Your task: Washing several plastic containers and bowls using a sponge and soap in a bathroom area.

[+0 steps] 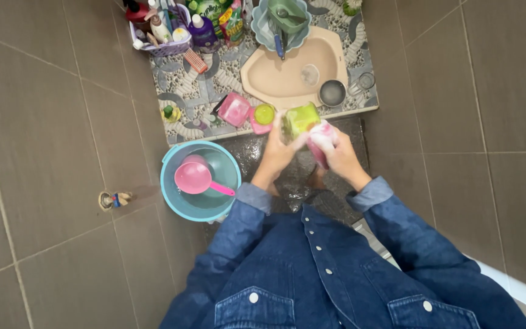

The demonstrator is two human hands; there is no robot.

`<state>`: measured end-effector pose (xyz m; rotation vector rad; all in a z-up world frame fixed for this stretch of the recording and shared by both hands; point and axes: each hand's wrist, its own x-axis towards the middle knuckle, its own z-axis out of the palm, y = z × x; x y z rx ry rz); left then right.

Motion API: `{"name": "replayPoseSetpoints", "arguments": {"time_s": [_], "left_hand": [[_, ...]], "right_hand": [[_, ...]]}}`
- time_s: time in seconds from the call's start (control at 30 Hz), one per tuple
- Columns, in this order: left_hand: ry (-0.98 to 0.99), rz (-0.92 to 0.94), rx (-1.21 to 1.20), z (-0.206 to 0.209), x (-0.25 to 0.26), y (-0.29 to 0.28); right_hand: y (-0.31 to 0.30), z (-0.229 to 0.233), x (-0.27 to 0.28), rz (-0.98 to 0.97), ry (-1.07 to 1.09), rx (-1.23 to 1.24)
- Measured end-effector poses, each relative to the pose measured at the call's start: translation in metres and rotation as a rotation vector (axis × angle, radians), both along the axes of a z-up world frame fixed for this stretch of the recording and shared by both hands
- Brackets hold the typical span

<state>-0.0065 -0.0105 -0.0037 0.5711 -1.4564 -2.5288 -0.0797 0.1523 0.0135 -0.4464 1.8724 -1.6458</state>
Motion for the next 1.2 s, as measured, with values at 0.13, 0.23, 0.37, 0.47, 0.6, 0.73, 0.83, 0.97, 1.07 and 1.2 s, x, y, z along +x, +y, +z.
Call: {"name": "replayPoseSetpoints", "arguments": {"time_s": [0.13, 0.23, 0.37, 0.47, 0.6, 0.73, 0.83, 0.97, 1.07, 1.2], "left_hand": [[0.175, -0.091, -0.523, 0.026, 0.009, -0.020], [0.347, -0.187, -0.615, 0.008, 0.005, -0.020], [0.049, -0.096, 0.020, -0.036, -0.001, -0.001], [-0.113, 0.069, 0.400, -0.058, -0.001, 0.011], [-0.172, 0.211, -0.465, -0.091, 0.006, 0.036], [-0.248, 0.196, -0.811, -0.065, 0.006, 0.058], [-0.433, -0.009, -0.906, -0.080, -0.002, 0.075], [-0.637, 0.063, -0.812, -0.146, -0.006, 0.095], [-0.687, 0.286, -0.492, -0.181, -0.010, 0.100], [-0.699, 0.523, -0.289, -0.190, -0.024, 0.094]], "right_hand": [[0.028, -0.047, -0.017, -0.062, -0.246, -0.063], [0.019, -0.018, -0.028, 0.045, -0.648, -0.550], [0.002, 0.018, -0.028, -0.071, -0.824, -0.291], [0.004, -0.017, -0.028, -0.177, -0.742, -0.208], [0.041, -0.116, -0.026, -0.287, -0.454, 0.056], [0.028, -0.066, -0.035, 0.020, -0.036, 0.048], [0.012, -0.040, -0.036, 0.150, 0.081, 0.207], [-0.009, -0.024, -0.024, 0.270, 0.469, 0.212], [-0.008, -0.046, -0.011, 0.230, 0.651, 0.244], [-0.017, -0.077, -0.029, 0.025, 0.719, 0.207]]}}
